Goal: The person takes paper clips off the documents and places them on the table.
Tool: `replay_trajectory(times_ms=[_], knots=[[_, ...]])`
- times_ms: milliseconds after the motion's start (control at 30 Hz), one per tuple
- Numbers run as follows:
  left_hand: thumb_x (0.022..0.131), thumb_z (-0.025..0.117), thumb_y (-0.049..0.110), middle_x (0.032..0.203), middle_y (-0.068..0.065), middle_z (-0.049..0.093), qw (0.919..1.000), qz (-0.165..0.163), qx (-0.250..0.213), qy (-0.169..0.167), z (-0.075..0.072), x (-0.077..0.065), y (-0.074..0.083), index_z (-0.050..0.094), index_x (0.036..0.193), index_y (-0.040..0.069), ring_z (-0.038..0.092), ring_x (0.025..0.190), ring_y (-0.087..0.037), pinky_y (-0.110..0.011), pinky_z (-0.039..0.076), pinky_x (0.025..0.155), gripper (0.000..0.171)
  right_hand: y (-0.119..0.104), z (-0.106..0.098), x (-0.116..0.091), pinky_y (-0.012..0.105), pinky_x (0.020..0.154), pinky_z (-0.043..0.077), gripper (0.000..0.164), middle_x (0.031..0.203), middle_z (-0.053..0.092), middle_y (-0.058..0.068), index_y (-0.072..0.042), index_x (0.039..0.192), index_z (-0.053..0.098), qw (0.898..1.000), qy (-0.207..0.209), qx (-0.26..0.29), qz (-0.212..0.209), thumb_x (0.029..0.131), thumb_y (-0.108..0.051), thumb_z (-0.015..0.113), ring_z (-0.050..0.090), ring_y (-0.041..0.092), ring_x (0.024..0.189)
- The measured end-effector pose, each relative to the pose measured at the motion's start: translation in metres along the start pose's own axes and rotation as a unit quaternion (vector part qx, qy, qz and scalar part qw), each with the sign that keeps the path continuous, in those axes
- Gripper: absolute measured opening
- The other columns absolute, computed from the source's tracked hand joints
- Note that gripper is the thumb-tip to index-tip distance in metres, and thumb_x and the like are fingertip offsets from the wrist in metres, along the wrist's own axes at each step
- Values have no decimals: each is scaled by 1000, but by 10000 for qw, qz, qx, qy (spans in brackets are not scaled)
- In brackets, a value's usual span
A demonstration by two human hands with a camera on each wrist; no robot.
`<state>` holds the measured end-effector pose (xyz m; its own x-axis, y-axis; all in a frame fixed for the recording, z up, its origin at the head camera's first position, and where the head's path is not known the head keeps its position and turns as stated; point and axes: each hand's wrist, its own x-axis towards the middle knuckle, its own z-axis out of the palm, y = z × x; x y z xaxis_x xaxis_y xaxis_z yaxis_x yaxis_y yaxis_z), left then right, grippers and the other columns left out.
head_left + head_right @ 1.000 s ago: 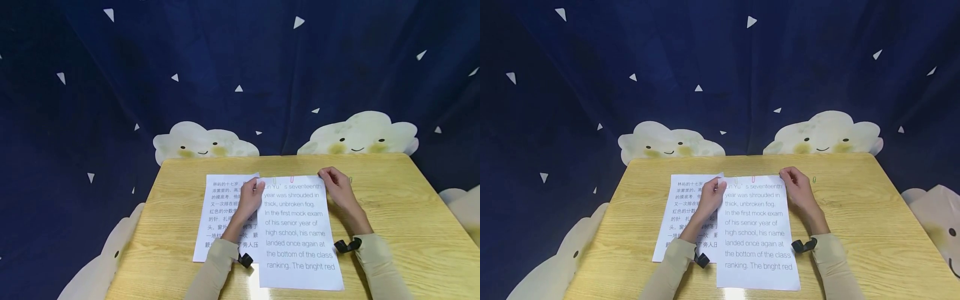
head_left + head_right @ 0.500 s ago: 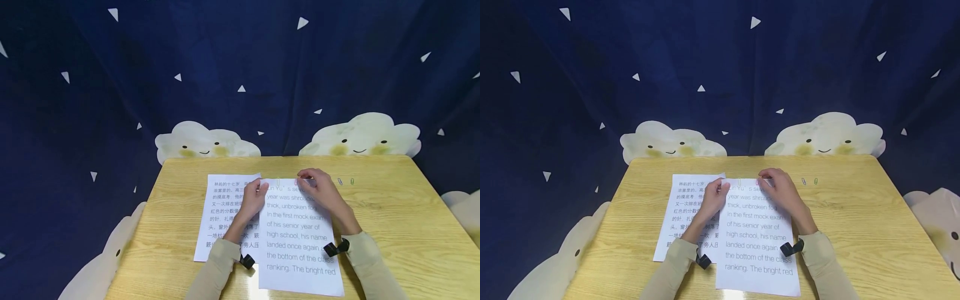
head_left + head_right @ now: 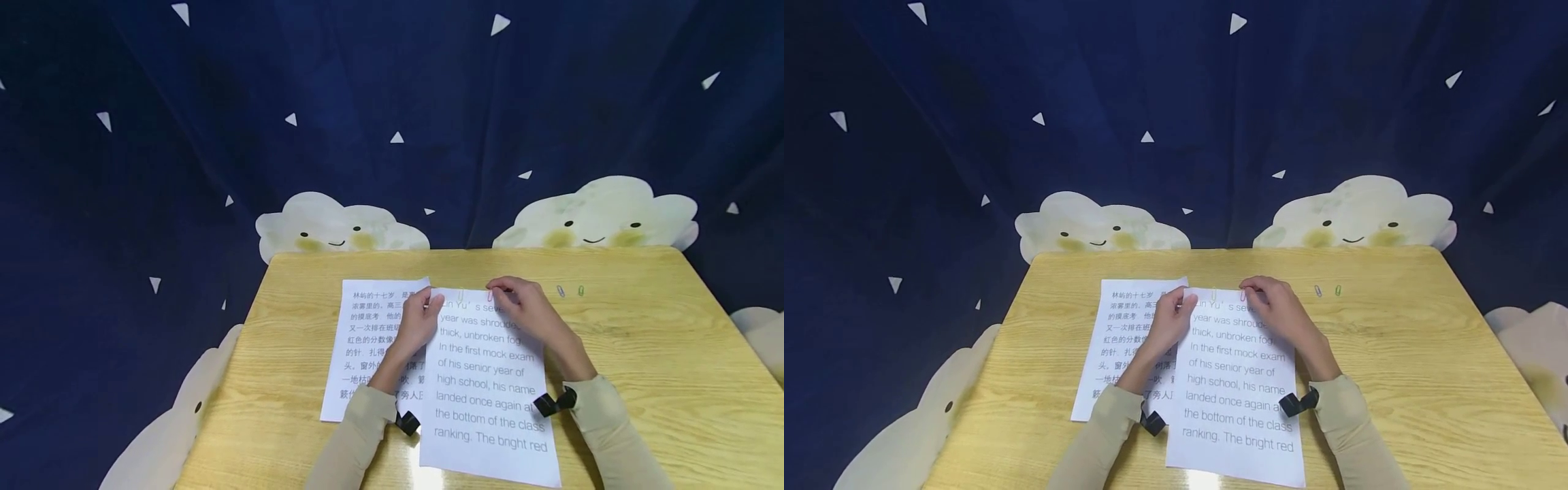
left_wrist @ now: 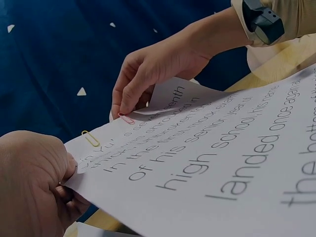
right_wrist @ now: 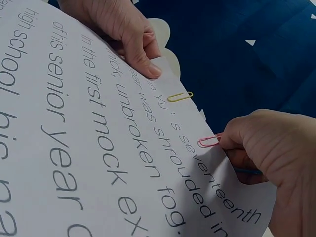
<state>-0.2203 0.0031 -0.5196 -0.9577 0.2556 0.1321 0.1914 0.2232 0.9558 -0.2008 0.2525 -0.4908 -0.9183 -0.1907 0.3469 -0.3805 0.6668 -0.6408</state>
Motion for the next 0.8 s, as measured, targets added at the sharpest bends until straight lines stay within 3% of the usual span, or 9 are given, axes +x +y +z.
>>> replay_trajectory(times_ms=[500, 800], knots=[[110, 54, 23, 83, -4, 70, 9999, -77, -125, -74, -1, 1, 0, 72, 110, 8, 65, 66, -16, -28, 55, 68, 23, -1, -7, -1, 12, 79, 46, 8, 94, 73, 4, -6, 106, 72, 9998, -110, 132, 75, 103, -8, 66, 65, 18, 85], [110, 53, 24, 83, -5, 70, 9997, -65, -221, -121, -1, 1, 0, 72, 113, 6, 65, 65, -15, -28, 54, 63, 26, 0, -9, -2, 15, 77, 45, 11, 94, 72, 4, -8, 106, 70, 9987, -287, 373, 176, 107, -12, 60, 64, 20, 84]])
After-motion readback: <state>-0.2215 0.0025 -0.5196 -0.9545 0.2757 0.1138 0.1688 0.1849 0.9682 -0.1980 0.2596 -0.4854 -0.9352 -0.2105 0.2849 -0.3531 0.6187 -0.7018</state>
